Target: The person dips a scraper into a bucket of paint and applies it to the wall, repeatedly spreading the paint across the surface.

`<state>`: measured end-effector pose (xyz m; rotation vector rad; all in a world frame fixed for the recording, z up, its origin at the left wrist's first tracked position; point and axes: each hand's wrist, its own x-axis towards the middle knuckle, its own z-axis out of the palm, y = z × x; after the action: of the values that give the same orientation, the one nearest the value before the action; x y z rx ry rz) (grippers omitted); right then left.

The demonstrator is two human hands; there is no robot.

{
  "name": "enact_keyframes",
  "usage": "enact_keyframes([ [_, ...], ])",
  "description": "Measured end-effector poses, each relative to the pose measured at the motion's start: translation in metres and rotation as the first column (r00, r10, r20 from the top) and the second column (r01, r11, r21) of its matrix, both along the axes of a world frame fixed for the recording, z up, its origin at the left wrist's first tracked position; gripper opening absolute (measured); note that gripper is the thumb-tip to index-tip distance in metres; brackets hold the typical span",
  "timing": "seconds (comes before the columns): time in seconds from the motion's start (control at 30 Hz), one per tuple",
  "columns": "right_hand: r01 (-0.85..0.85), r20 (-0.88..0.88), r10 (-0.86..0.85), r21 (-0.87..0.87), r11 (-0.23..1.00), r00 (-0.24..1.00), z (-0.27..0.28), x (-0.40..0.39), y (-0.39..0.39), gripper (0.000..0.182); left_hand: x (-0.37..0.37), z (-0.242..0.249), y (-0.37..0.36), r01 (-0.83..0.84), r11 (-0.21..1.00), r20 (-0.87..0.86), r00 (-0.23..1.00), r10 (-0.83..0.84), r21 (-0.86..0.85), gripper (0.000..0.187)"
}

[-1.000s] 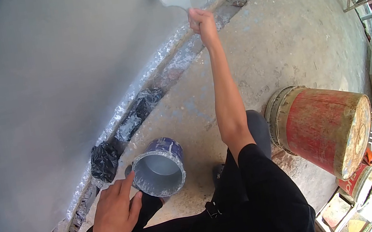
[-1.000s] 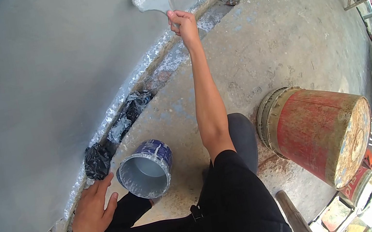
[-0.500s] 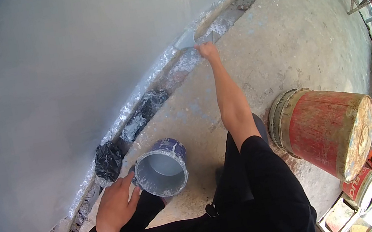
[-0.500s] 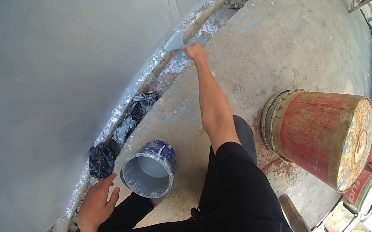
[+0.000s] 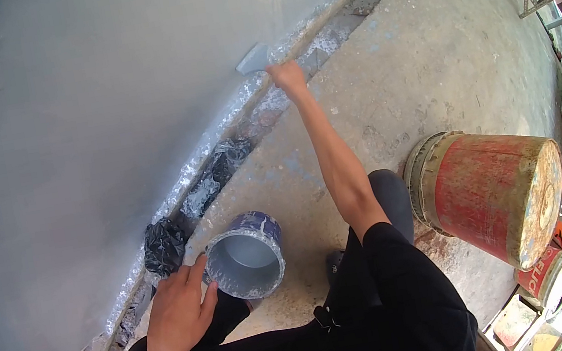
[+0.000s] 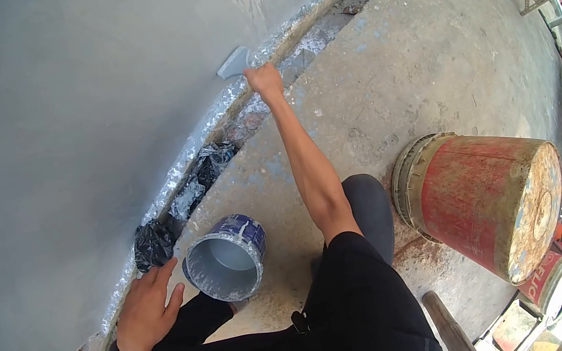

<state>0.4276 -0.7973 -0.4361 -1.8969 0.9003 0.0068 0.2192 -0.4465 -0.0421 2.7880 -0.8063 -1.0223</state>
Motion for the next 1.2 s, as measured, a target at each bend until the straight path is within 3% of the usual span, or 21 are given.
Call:
enact_keyframes([
  [0.13, 0.019, 0.164, -0.102, 0.441, 0.897, 0.981, 0.156, -0.032, -0.011, 0.035, -0.003, 0.014, -0.005, -0.011, 0.998, -0.026, 1.0, 0.009, -0.063, 0.043],
  [0.23, -0.111, 0.344, -0.262, 0.77, 0.628, 0.902, 0.208, -0.063, -0.019, 0.034, -0.004, 0.024, -0.001, -0.033, 0.992, 0.016, 0.999, 0.035, -0.124, 0.043],
  [0.33, -0.061, 0.307, -0.159, 0.601, 0.797, 0.938, 0.259, -0.111, 0.015, 0.036, 0.001, 0.035, 0.008, -0.146, 0.98, -0.004, 0.989, 0.147, -0.136, 0.041],
  [0.37, -0.077, 0.25, -0.073, 0.544, 0.836, 0.966, 0.271, -0.126, 0.031, 0.036, 0.002, 0.035, 0.017, -0.223, 0.963, -0.008, 0.974, 0.225, -0.151, 0.041],
  [0.43, -0.264, 0.089, 0.249, 0.35, 0.899, 0.964, 0.287, -0.147, 0.059, 0.038, 0.004, 0.037, 0.036, -0.293, 0.943, 0.06, 0.95, 0.305, -0.156, 0.038],
  [0.5, -0.535, -0.002, 0.544, 0.18, 0.826, 0.839, 0.28, -0.165, 0.085, 0.043, 0.004, 0.04, 0.052, -0.376, 0.925, 0.133, 0.916, 0.38, -0.055, 0.036],
  [0.53, -0.645, -0.081, 0.659, 0.146, 0.75, 0.748, 0.281, -0.175, 0.103, 0.043, -0.004, 0.032, 0.065, -0.353, 0.928, 0.267, 0.889, 0.373, -0.121, 0.035],
  [0.63, -0.875, -0.24, 0.852, 0.022, 0.483, 0.465, 0.289, -0.204, 0.146, 0.042, -0.019, 0.023, 0.086, -0.357, 0.919, 0.34, 0.854, 0.394, -0.168, 0.034],
  [0.7, -0.943, -0.272, 0.903, -0.092, 0.319, 0.333, 0.285, -0.234, 0.178, 0.04, -0.027, 0.023, 0.091, -0.34, 0.914, 0.324, 0.858, 0.398, -0.221, 0.035],
  [0.83, -0.973, -0.497, 0.859, -0.231, 0.007, 0.124, 0.245, -0.265, 0.24, 0.03, -0.033, 0.013, 0.097, -0.348, 0.918, 0.286, 0.875, 0.39, -0.189, 0.034],
  [1.0, -0.976, -0.619, 0.786, -0.181, -0.125, 0.014, 0.152, -0.271, 0.293, 0.027, -0.036, 0.0, 0.099, -0.308, 0.932, 0.333, 0.873, 0.357, -0.192, 0.026],
  [1.07, -0.96, -0.554, 0.829, -0.266, -0.086, 0.08, 0.132, -0.276, 0.298, 0.031, -0.035, -0.002, 0.096, -0.287, 0.912, 0.336, 0.862, 0.379, -0.292, 0.024],
  [1.2, -0.875, -0.29, 0.895, -0.448, 0.185, 0.338, 0.163, -0.289, 0.319, 0.048, -0.028, 0.001, 0.089, -0.343, 0.859, 0.223, 0.867, 0.446, -0.381, 0.013],
])
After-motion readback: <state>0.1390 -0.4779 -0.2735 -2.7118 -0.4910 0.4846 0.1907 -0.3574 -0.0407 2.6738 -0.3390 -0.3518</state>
